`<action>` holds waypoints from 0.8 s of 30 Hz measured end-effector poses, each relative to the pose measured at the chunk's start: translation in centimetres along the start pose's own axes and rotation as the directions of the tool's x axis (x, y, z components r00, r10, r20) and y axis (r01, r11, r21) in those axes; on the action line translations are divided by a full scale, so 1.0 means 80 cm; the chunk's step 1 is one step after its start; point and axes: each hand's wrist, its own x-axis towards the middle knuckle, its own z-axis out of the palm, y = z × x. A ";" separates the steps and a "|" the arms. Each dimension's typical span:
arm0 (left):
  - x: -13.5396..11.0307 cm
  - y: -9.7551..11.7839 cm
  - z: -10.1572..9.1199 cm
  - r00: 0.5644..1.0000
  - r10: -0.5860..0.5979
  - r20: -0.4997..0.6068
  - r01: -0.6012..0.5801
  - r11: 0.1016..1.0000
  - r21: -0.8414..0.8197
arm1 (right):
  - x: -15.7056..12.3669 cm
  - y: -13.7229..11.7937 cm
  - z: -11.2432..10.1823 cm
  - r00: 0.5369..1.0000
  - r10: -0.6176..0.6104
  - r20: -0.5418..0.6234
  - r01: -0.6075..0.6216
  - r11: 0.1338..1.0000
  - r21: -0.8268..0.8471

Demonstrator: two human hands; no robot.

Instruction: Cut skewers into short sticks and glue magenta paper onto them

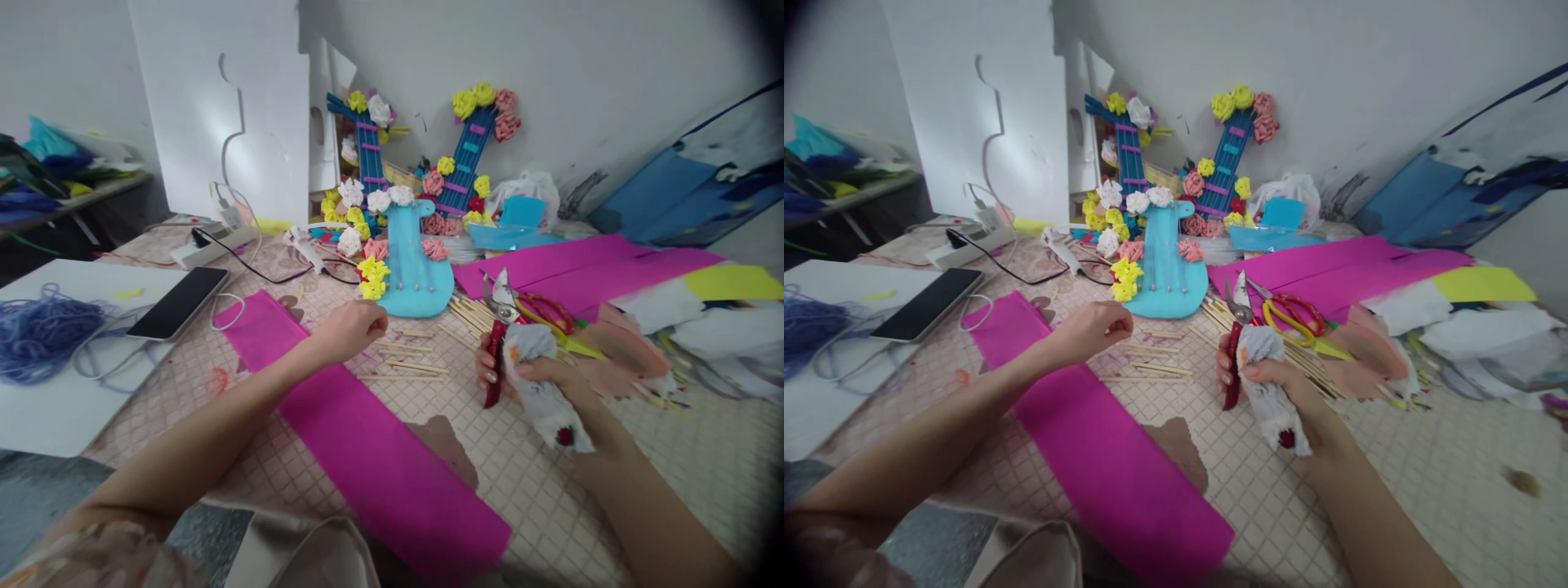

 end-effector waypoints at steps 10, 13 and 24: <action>0.003 -0.009 0.011 0.993 0.033 0.112 -0.032 0.999 -0.005 | -0.001 0.004 -0.002 0.999 -0.015 -0.030 0.015 1.000 -0.009; 0.002 -0.007 0.011 0.993 0.032 0.110 -0.031 0.999 -0.009 | -0.004 0.003 0.005 0.999 -0.007 -0.051 0.007 1.000 -0.002; 0.007 0.006 0.017 0.999 0.044 0.003 -0.043 0.999 -0.020 | -0.001 0.002 0.000 0.998 -0.012 -0.062 0.008 0.997 -0.073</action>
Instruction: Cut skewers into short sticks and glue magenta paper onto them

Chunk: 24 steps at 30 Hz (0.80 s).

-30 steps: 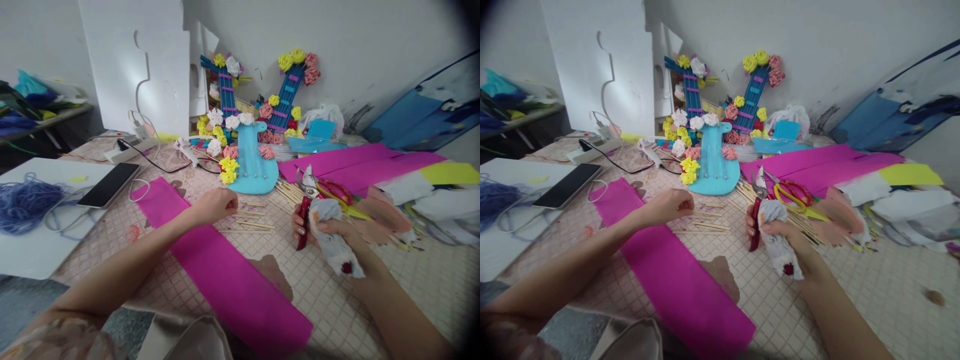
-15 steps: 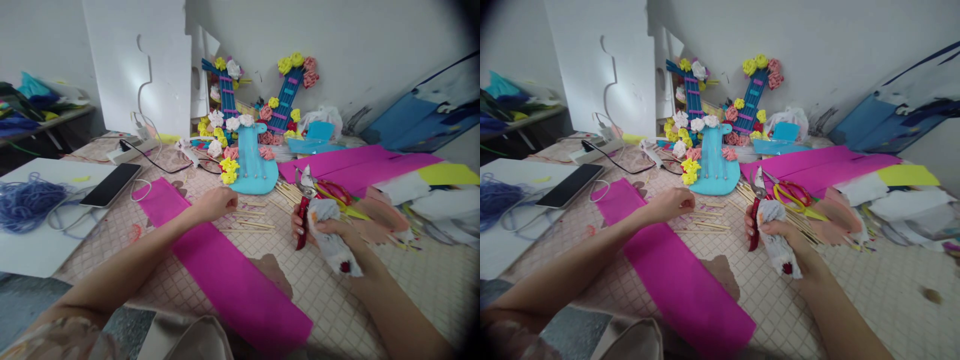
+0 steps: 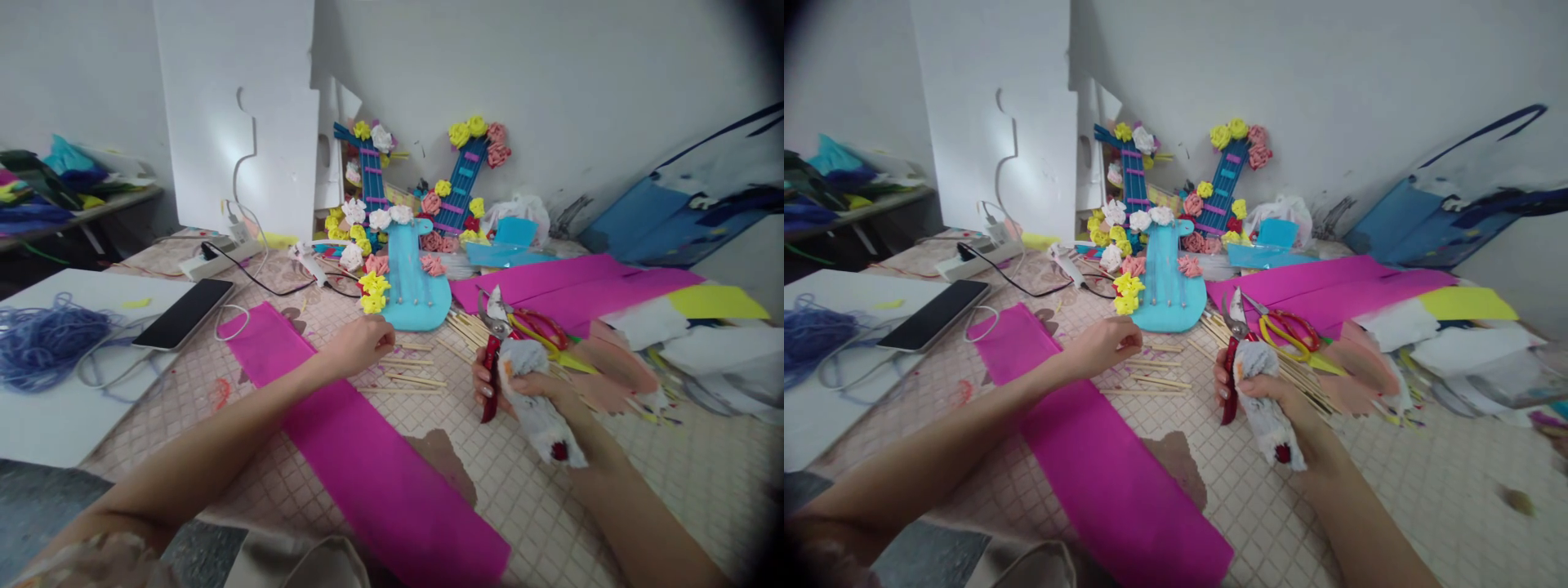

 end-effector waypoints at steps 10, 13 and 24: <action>0.024 0.017 0.025 1.000 -0.007 0.001 0.007 0.998 0.067 | -0.004 -0.010 0.020 0.999 -0.043 -0.003 0.042 0.997 -0.064; 0.022 0.016 0.022 1.000 -0.012 -0.001 0.013 0.998 0.062 | -0.012 -0.012 0.023 0.998 -0.049 -0.041 0.044 0.992 -0.121; 0.009 0.013 0.012 0.999 -0.040 -0.007 0.040 0.999 0.023 | -0.050 -0.007 0.033 0.943 -0.320 -0.091 0.268 0.892 -0.365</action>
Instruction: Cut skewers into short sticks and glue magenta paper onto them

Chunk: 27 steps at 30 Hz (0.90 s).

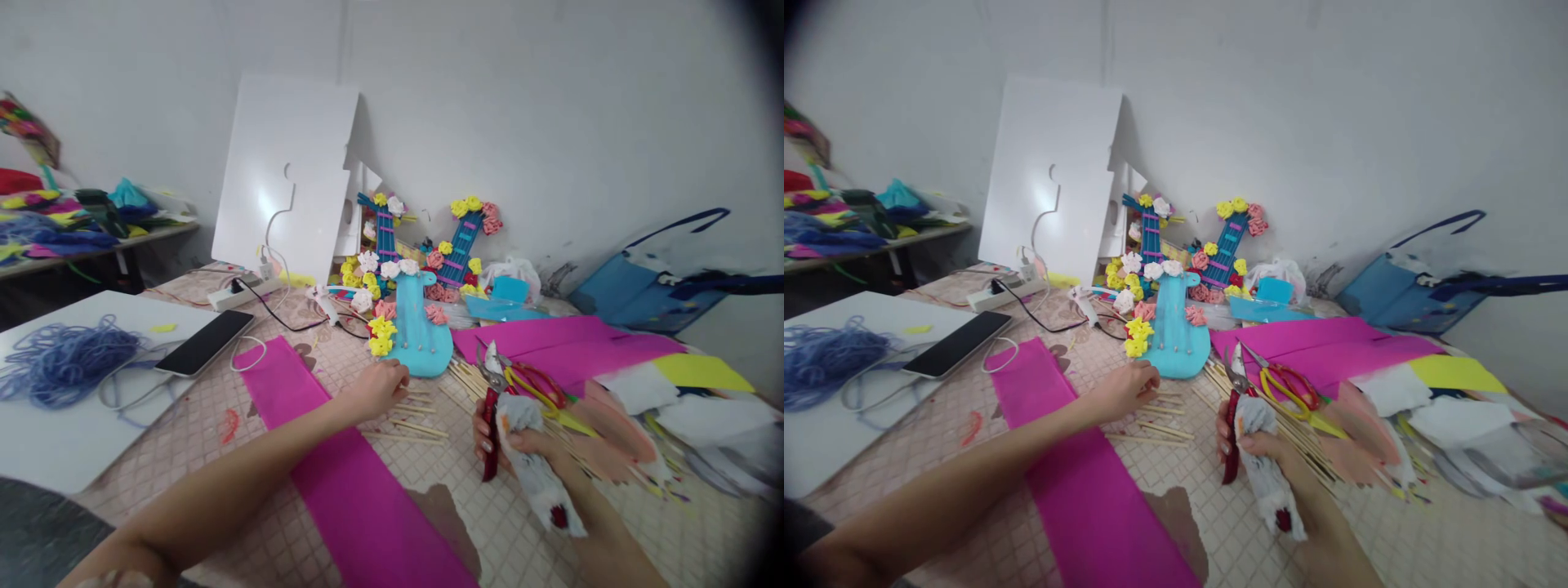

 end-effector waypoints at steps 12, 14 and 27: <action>-0.006 -0.007 0.001 0.999 0.014 -0.032 -0.015 1.000 -0.024 | -0.005 -0.006 0.005 0.998 -0.036 0.050 0.036 0.999 -0.001; -0.007 -0.008 0.000 0.999 0.012 -0.035 -0.013 1.000 -0.028 | -0.004 -0.009 0.008 0.997 -0.040 0.069 0.040 0.999 -0.006; -0.009 -0.015 -0.014 0.996 -0.050 -0.067 0.047 0.998 -0.048 | 0.002 0.007 -0.004 1.000 0.000 0.015 0.000 1.000 0.005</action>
